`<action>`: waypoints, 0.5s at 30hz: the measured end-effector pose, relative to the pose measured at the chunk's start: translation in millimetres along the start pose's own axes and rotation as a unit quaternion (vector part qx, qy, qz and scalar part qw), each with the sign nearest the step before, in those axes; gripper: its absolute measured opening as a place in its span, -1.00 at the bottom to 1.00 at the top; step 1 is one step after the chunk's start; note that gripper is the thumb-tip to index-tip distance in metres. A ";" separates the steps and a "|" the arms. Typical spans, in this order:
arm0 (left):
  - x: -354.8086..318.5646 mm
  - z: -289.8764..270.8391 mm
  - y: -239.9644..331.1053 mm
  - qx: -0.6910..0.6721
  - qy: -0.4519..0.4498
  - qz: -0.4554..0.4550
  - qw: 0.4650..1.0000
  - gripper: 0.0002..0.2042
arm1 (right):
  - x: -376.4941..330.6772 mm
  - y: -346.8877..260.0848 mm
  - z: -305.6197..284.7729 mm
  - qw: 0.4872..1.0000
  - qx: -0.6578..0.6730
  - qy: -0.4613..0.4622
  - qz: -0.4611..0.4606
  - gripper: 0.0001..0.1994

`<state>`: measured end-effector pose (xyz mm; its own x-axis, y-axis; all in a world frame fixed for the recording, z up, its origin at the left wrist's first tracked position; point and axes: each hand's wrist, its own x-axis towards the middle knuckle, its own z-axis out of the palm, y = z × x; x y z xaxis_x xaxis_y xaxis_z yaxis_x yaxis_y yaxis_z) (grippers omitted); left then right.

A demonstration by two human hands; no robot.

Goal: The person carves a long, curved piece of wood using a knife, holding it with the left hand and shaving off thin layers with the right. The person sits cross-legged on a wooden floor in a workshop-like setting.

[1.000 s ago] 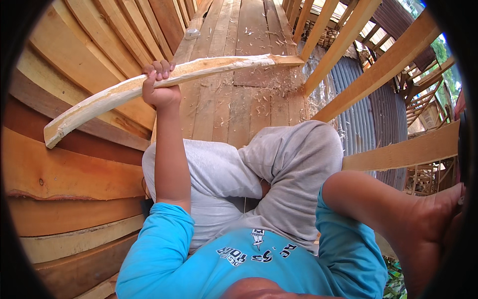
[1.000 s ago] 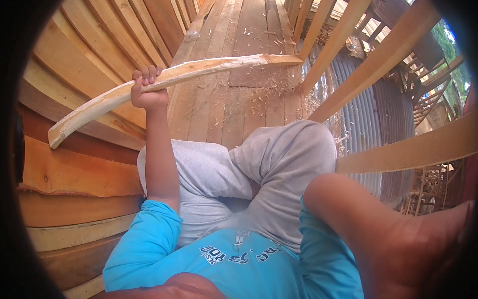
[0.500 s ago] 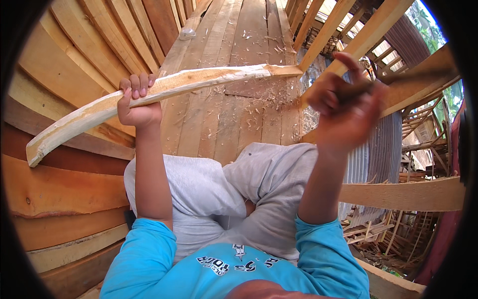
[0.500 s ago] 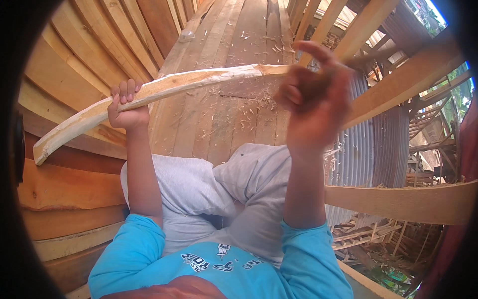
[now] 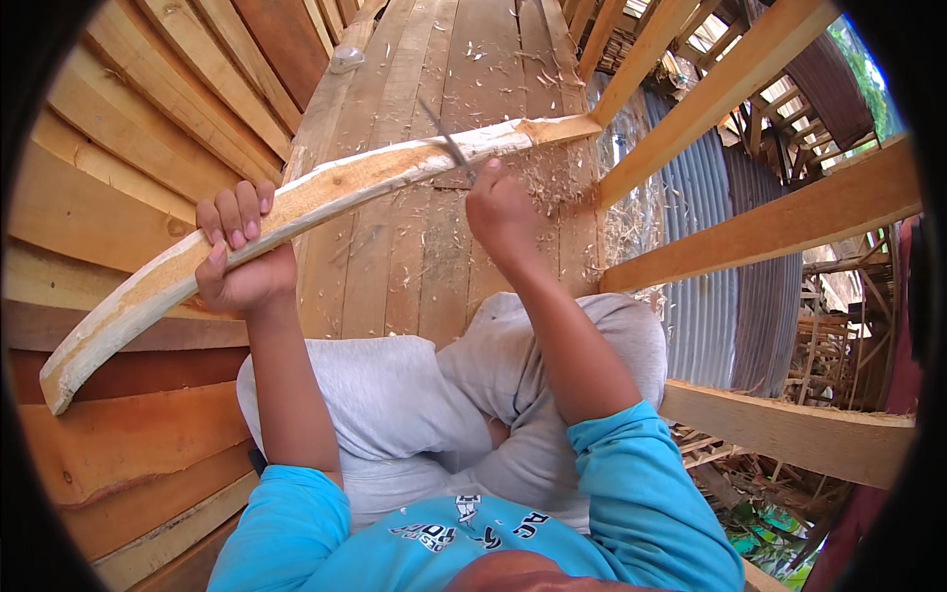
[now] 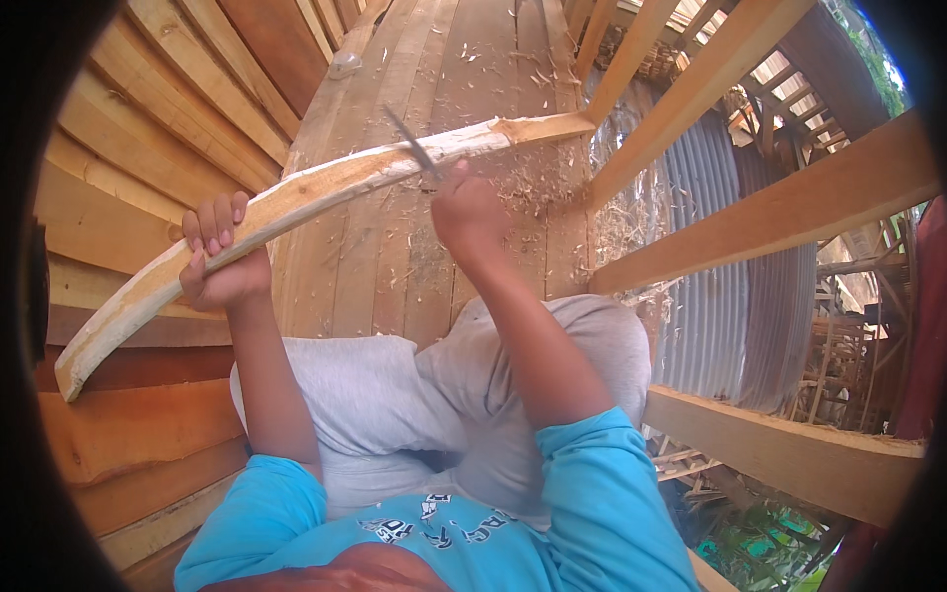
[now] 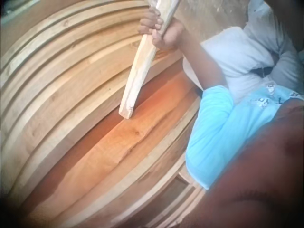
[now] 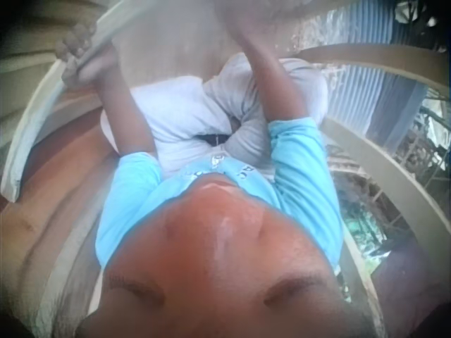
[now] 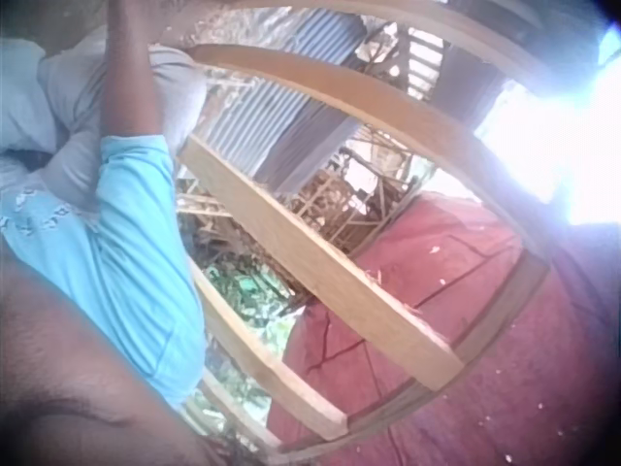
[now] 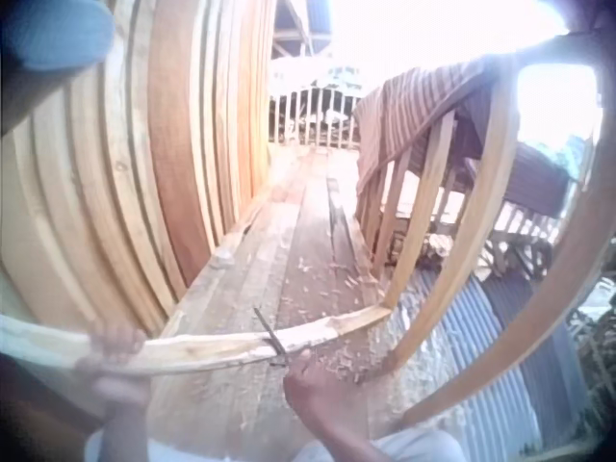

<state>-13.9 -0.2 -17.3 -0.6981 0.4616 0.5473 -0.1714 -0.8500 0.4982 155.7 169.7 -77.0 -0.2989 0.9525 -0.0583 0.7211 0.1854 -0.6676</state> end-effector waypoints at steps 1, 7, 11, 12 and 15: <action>-1.7 3.1 -0.3 -0.005 0.020 0.005 1.000 -0.78 | -9.5 -10.7 1.8 0.999 -0.019 -0.008 -0.042 -0.41; 0.4 15.0 -6.1 -0.017 0.074 0.006 0.997 -0.81 | 18.3 14.8 14.1 0.995 0.024 0.091 -0.030 -0.44; 0.1 6.2 -3.5 -0.011 0.059 0.005 0.998 -0.80 | 0.4 2.9 20.9 0.993 -0.033 0.067 -0.092 -0.45; 0.1 7.0 -3.5 -0.008 0.057 0.000 0.998 -0.80 | -3.1 2.3 18.5 0.990 -0.055 0.046 -0.122 -0.45; 0.9 13.8 -4.5 0.003 0.069 0.002 0.998 -0.80 | 30.0 20.3 11.6 0.989 -0.020 0.130 -0.071 -0.44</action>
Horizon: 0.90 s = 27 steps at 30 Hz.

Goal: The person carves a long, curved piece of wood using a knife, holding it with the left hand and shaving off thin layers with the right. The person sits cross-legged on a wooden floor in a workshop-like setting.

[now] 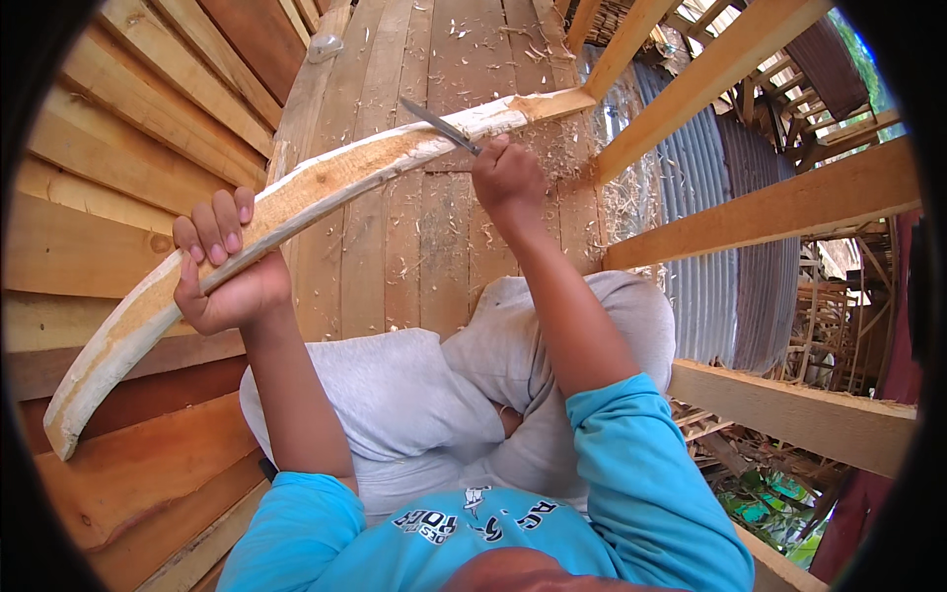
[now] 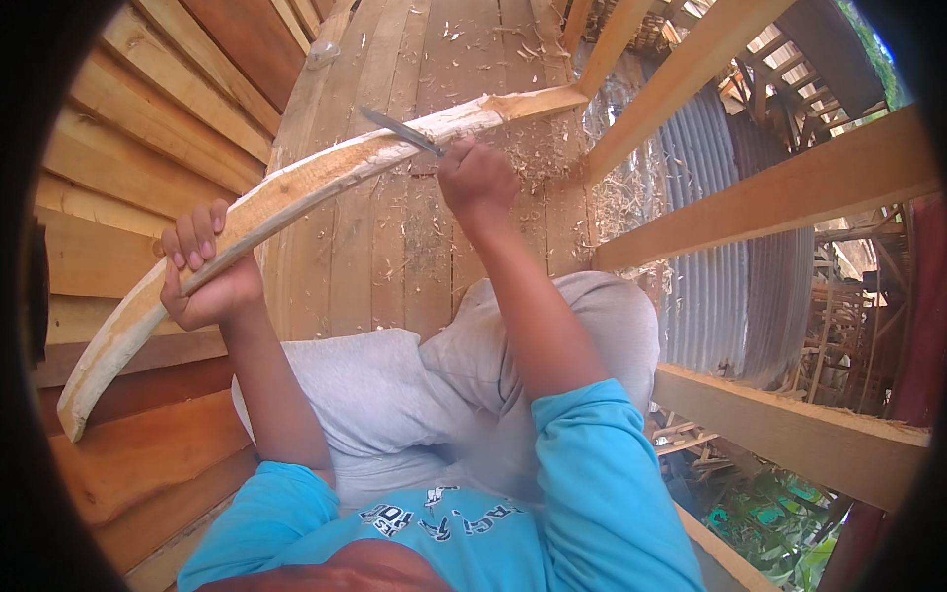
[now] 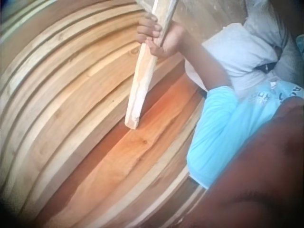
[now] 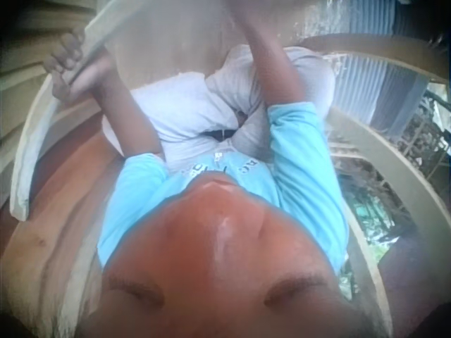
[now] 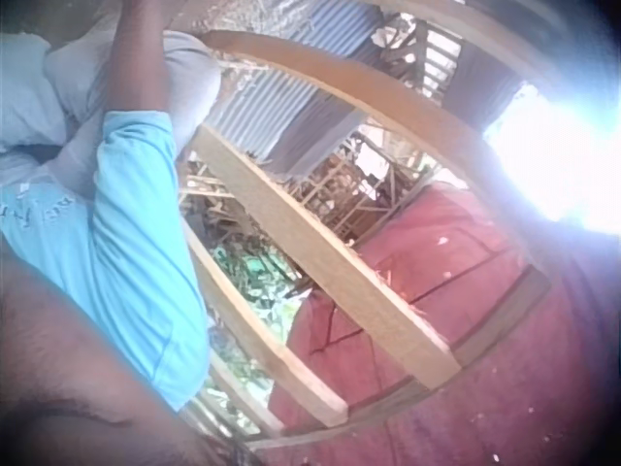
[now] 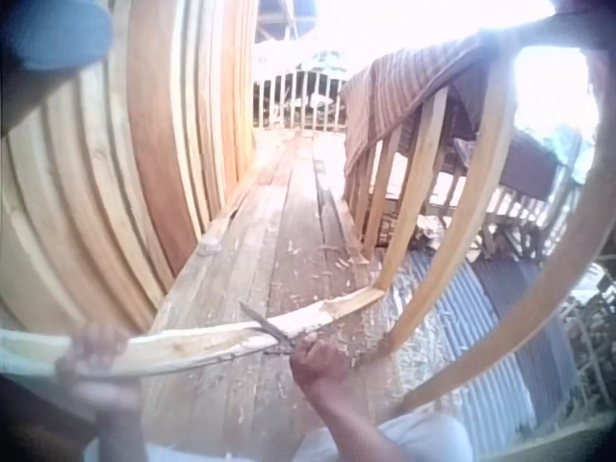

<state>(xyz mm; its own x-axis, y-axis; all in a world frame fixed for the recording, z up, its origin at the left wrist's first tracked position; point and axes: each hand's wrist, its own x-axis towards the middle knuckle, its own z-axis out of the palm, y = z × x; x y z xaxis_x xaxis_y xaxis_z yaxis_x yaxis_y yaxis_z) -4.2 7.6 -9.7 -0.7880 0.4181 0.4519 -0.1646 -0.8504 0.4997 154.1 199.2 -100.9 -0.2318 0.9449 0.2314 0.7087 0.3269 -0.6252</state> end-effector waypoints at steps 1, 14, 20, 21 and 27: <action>1.3 -1.9 0.7 -0.003 -0.005 -0.001 1.000 -0.79 | -6.3 -5.7 5.0 1.000 0.005 -0.011 0.003 -0.43; -4.6 -2.7 2.1 -0.013 -0.009 -0.005 1.000 -0.78 | -18.1 19.6 31.0 0.988 0.053 0.027 -0.143 -0.44; -0.2 -11.8 7.2 -0.015 -0.018 -0.005 1.000 -0.78 | -50.3 -18.1 18.6 0.985 0.042 -0.040 -0.160 -0.45; 0.3 -7.0 5.0 -0.016 -0.014 -0.003 1.000 -0.78 | -31.1 -4.7 18.8 0.994 0.036 -0.006 -0.107 -0.45; 1.5 -7.4 4.4 -0.021 -0.026 -0.004 0.999 -0.77 | -26.7 -7.7 28.2 0.999 0.035 -0.001 0.018 -0.43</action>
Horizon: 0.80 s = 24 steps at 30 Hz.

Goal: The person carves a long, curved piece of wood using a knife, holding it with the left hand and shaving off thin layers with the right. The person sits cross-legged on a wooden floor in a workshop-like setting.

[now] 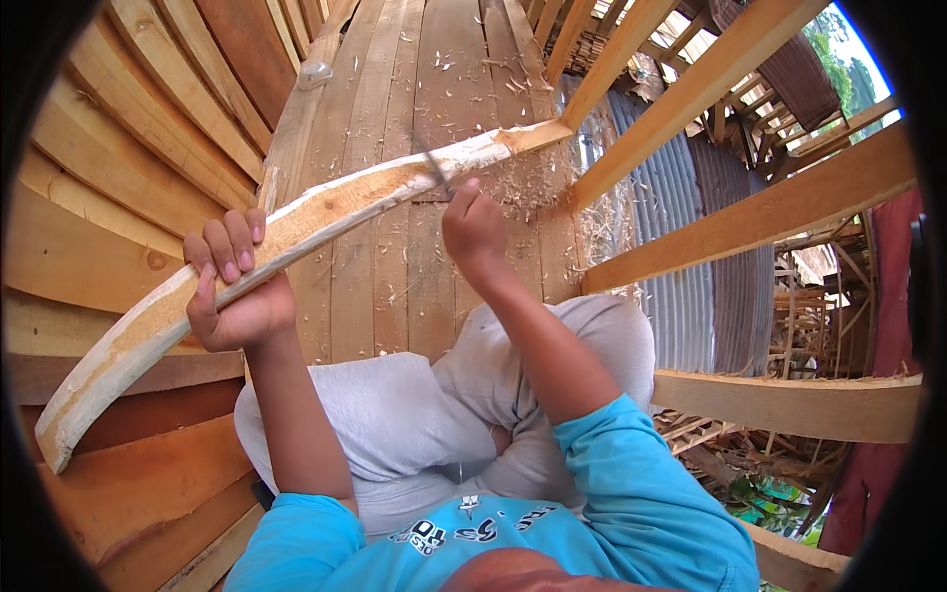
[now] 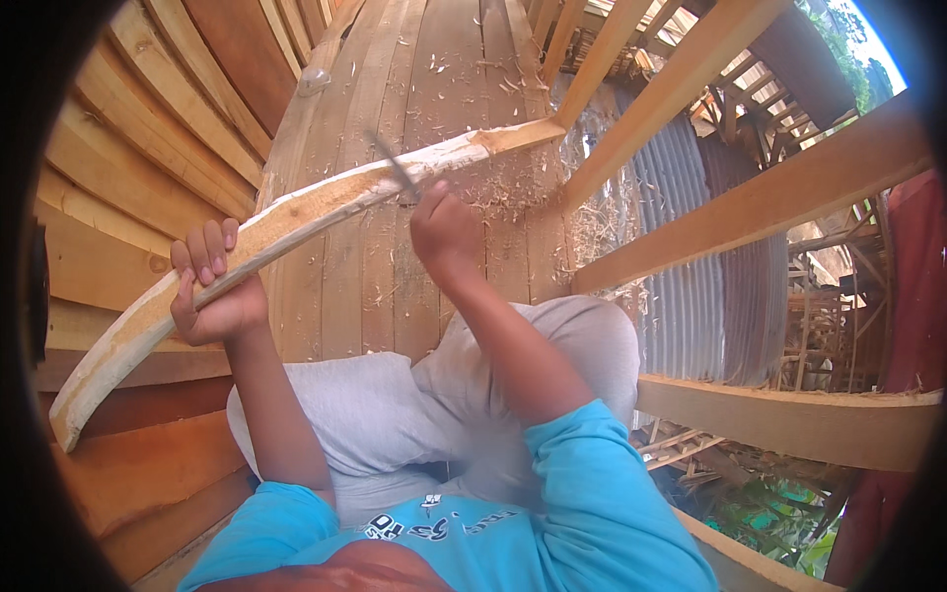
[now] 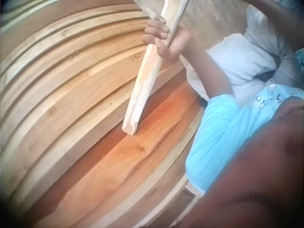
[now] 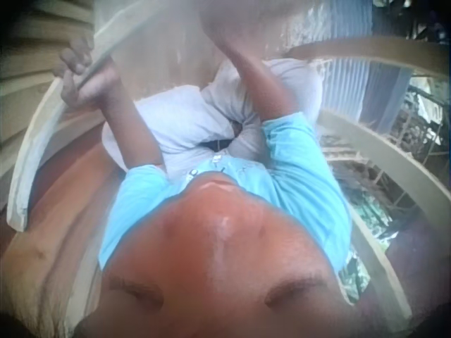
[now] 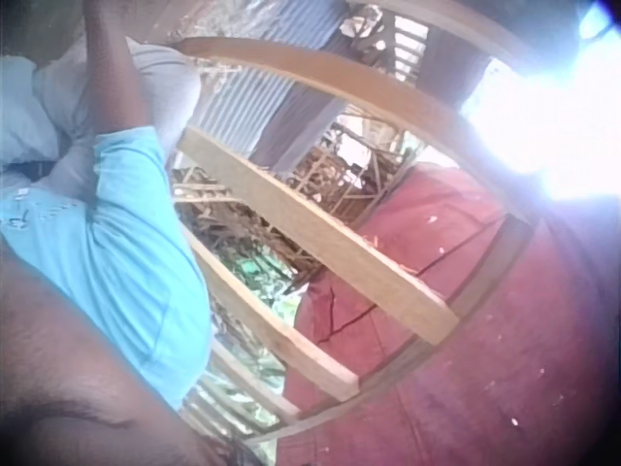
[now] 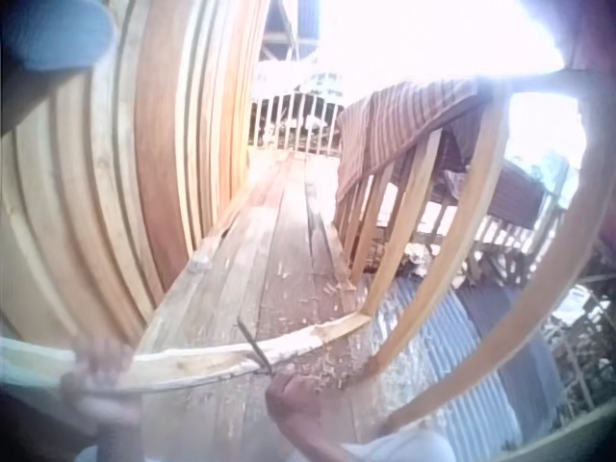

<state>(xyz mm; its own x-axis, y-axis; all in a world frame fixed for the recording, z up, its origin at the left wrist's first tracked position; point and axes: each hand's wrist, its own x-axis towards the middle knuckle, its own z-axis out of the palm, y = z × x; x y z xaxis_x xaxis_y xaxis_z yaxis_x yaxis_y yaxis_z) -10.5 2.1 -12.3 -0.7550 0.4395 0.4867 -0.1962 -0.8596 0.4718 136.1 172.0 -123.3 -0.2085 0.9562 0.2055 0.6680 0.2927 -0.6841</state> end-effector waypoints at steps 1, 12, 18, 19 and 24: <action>-1.6 -1.9 2.1 0.001 0.003 0.000 1.000 -0.77 | -13.4 -19.8 -23.1 0.992 -0.026 -0.097 -0.077 -0.41; 1.3 9.0 -1.7 -0.003 0.010 -0.009 1.000 -0.75 | 41.4 36.5 -6.7 0.998 0.005 0.067 -0.006 -0.38; 1.1 -6.2 4.8 -0.006 -0.014 0.000 1.000 -0.76 | 10.0 19.3 7.0 0.999 0.000 -0.019 -0.050 -0.40; 0.8 1.0 1.4 -0.006 -0.011 -0.003 1.000 -0.76 | 31.1 34.5 3.3 0.999 0.005 0.031 -0.012 -0.40; -2.5 -0.3 1.8 0.001 -0.007 -0.008 1.000 -0.76 | 6.1 9.7 5.2 0.998 0.029 0.033 0.043 -0.41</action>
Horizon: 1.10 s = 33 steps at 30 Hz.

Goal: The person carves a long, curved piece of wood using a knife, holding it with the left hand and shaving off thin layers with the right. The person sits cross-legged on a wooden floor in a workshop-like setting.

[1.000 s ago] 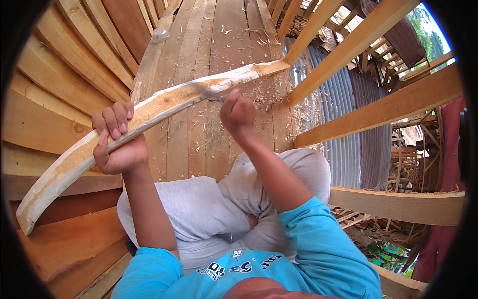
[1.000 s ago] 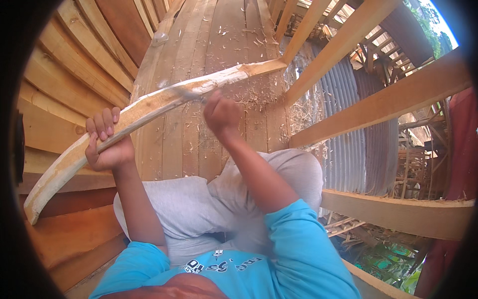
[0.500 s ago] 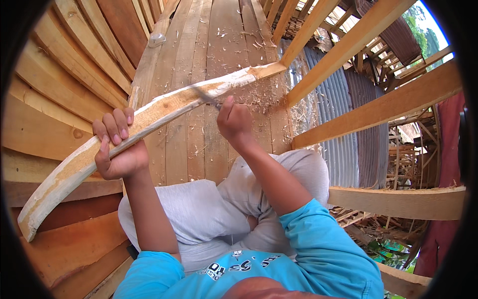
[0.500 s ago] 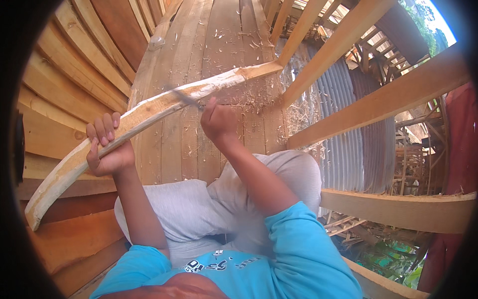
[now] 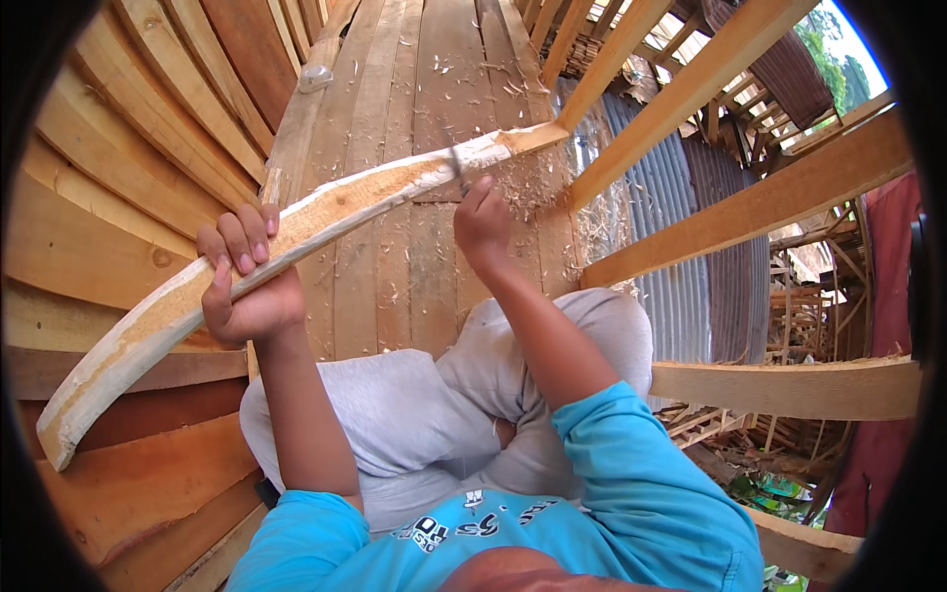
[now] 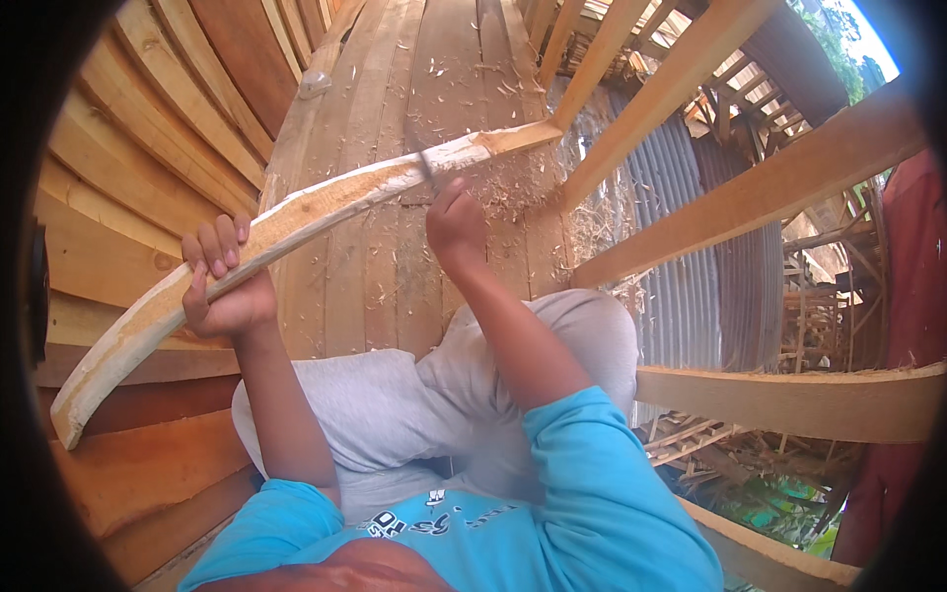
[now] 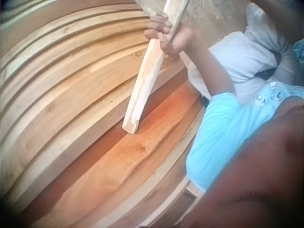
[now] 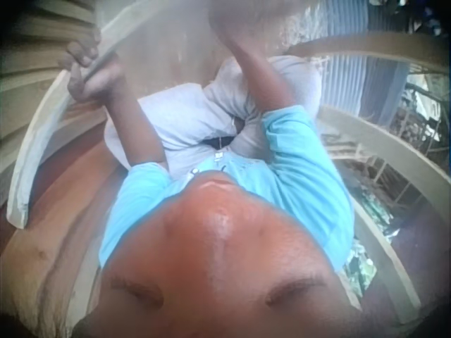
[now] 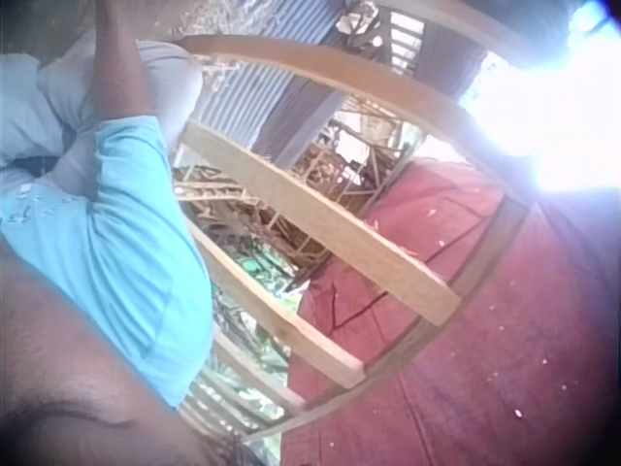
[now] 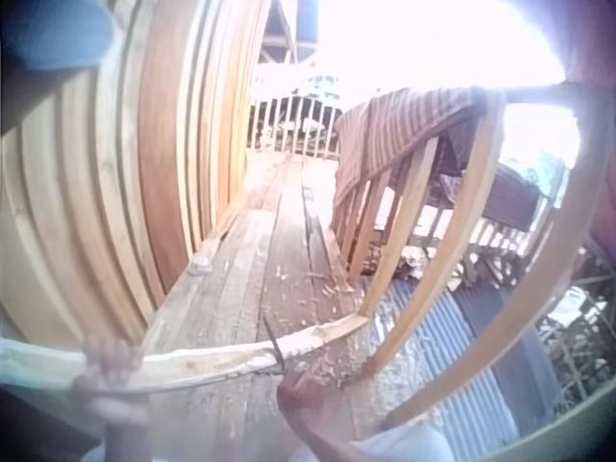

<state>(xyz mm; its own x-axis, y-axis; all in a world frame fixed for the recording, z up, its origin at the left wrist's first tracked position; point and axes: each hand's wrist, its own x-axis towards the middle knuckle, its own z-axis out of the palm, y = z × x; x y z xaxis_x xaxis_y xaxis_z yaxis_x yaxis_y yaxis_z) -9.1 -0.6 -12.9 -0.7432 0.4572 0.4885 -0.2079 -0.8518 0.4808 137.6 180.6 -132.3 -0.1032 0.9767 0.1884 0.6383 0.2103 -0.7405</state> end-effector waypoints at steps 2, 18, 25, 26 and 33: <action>3.3 0.8 0.3 0.000 0.001 0.005 1.000 -0.76 | 7.6 7.0 -4.0 0.995 -0.015 -0.045 -0.087 -0.40; 0.7 -9.2 3.4 0.007 -0.003 0.008 1.000 -0.77 | 8.8 -16.9 -24.4 0.992 -0.083 -0.083 -0.036 -0.40; 0.6 -3.9 0.8 -0.011 -0.007 -0.005 1.000 -0.76 | 29.6 -4.4 -28.5 0.992 -0.081 -0.098 0.011 -0.46; 0.6 -5.5 3.4 -0.009 -0.005 -0.003 1.000 -0.76 | 22.8 -15.3 -25.2 0.992 -0.082 -0.097 -0.015 -0.45; -2.3 1.3 -1.4 -0.004 0.008 -0.004 1.000 -0.78 | 25.0 18.8 -0.9 0.997 -0.001 0.035 0.066 -0.44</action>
<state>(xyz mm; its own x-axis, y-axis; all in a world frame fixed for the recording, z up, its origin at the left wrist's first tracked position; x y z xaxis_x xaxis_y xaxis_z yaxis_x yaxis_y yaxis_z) -6.3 -0.1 -13.7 -0.7518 0.4593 0.4731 -0.2180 -0.8503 0.4790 147.7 208.9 -140.9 0.0344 0.9904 0.1337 0.6443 0.0803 -0.7605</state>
